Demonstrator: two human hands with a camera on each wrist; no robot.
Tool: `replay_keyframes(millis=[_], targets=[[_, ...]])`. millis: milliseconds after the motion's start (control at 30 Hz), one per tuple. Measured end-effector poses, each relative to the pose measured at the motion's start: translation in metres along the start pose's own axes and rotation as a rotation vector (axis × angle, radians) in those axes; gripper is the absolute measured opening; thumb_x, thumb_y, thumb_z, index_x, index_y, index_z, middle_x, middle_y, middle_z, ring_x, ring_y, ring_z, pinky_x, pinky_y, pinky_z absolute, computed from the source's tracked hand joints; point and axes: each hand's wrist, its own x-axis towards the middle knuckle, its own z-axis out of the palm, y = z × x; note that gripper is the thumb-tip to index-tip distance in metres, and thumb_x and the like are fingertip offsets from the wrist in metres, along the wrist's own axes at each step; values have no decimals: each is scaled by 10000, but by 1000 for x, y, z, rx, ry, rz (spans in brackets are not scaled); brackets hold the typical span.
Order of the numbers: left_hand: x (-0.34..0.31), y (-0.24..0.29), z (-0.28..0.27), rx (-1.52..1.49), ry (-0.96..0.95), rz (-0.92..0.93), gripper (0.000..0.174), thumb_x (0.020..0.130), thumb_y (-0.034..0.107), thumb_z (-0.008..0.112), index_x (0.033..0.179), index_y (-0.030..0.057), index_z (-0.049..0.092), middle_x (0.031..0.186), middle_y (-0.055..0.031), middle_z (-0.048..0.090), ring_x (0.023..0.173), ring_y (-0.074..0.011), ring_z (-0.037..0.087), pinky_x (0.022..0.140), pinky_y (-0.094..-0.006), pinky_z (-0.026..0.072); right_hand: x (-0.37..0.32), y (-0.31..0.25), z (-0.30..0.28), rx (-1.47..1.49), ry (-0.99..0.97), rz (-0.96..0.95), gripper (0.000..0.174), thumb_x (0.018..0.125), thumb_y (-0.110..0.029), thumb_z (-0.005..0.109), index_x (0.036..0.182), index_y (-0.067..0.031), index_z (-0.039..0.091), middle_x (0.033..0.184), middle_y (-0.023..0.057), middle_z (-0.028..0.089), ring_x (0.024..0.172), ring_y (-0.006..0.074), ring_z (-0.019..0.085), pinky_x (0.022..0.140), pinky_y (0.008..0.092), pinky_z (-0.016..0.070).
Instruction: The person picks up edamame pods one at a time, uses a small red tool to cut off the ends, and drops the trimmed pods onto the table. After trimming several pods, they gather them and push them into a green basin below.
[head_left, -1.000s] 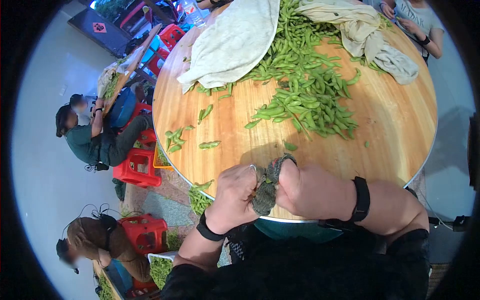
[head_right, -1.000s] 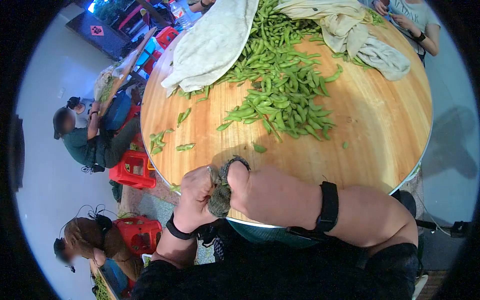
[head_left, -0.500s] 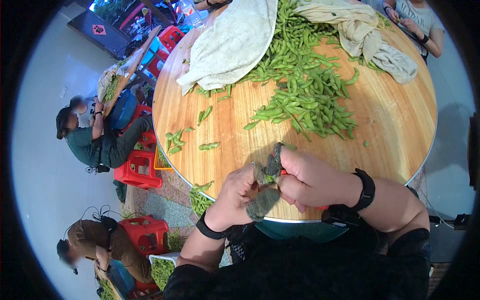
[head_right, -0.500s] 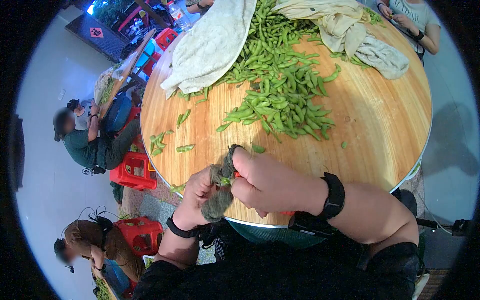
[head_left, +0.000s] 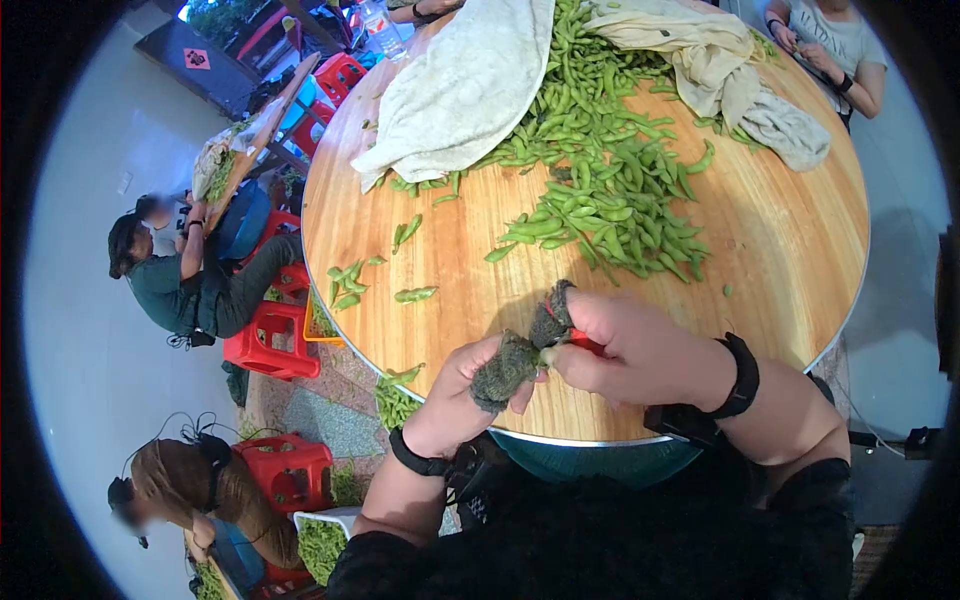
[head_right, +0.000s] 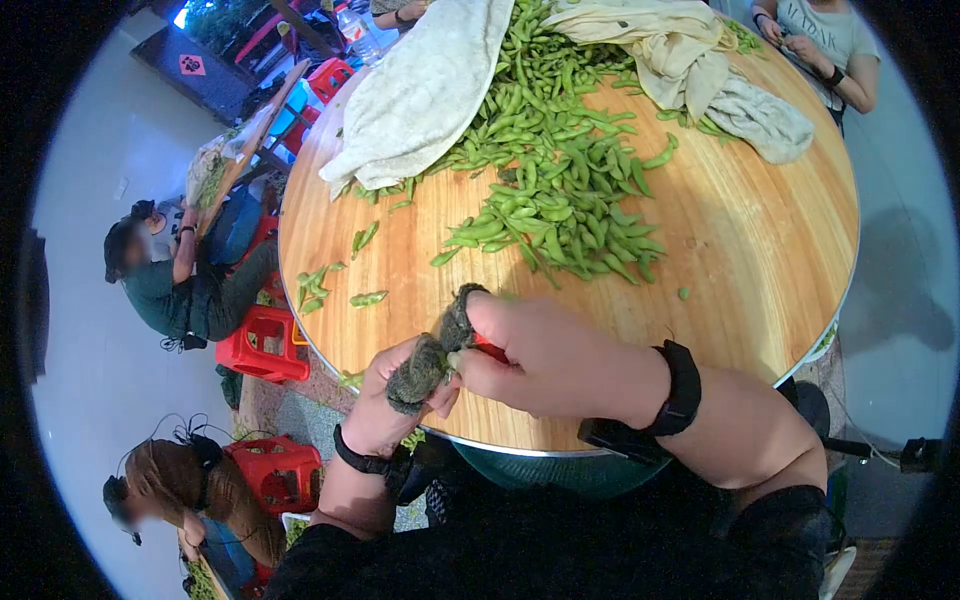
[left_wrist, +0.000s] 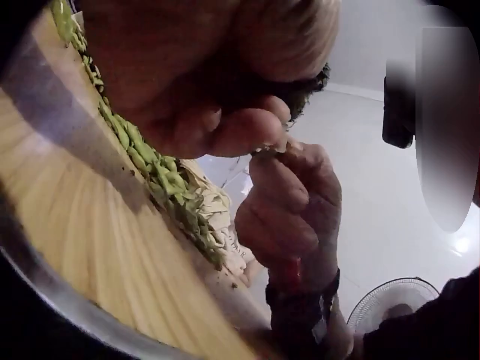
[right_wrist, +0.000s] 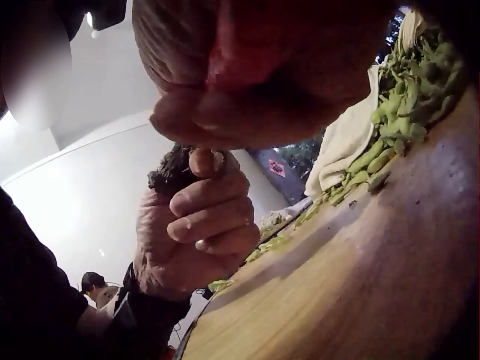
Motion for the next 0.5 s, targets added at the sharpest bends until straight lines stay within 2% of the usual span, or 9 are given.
replay_keyframes(millis=[67,133,167,200,233,300,333,400,500], targets=[[0,-2,-1,36,-15,16,94,890,60,520,880,23,606,664,13,544,602,-72,505,585,-223,398,0,3,0,-389,66,-107,191,815,-188,558,802,-13,483,602,151,543,498,312,553,498,400,430],[-1,-3,-3,71,-27,33,82,882,59,532,878,33,609,668,17,548,603,-73,509,582,-231,405,-1,0,-3,-447,45,-101,204,811,-202,568,788,-17,483,594,161,540,514,337,553,495,408,429],[-1,-3,-6,235,-31,51,61,868,60,549,871,44,608,670,3,556,595,-94,518,572,-243,411,-2,-2,-3,-505,23,-95,218,807,-216,577,773,-22,483,587,171,538,530,361,552,492,416,428],[-1,-3,-8,399,-36,68,42,854,61,566,865,55,606,672,-11,563,586,-116,528,563,-256,417,-3,-4,-3,-505,23,-94,218,807,-216,577,773,-22,483,587,171,538,530,361,552,492,416,428],[-1,-2,-8,398,-36,68,42,854,61,566,865,55,606,672,-11,563,586,-116,528,563,-256,417,-4,-5,-4,-575,7,-102,222,800,-220,580,764,-23,484,592,175,542,542,367,557,496,427,428],[1,3,-6,678,-79,239,20,815,65,607,827,69,592,660,-50,549,573,-189,540,542,-286,424,-4,-6,-4,-646,-9,-110,226,793,-225,582,756,-24,485,597,179,547,555,373,561,500,438,428],[2,3,-5,677,-79,239,20,815,65,607,827,69,592,660,-50,549,573,-189,540,542,-286,424,-5,-6,-5,-663,-25,-103,222,790,-222,579,755,-25,484,603,183,550,560,376,562,503,448,427],[5,2,-1,871,-57,446,63,794,79,631,787,64,570,642,-79,523,564,-248,531,532,-299,421,-5,-6,-5,-682,-40,-95,218,788,-220,576,754,-26,483,609,187,553,564,380,562,507,458,426],[3,8,3,882,-51,429,86,778,89,649,781,67,565,643,-80,514,566,-263,530,527,-307,421,-2,0,-5,-674,-27,-100,212,784,-217,565,765,-22,487,594,189,534,523,361,550,495,444,419]])
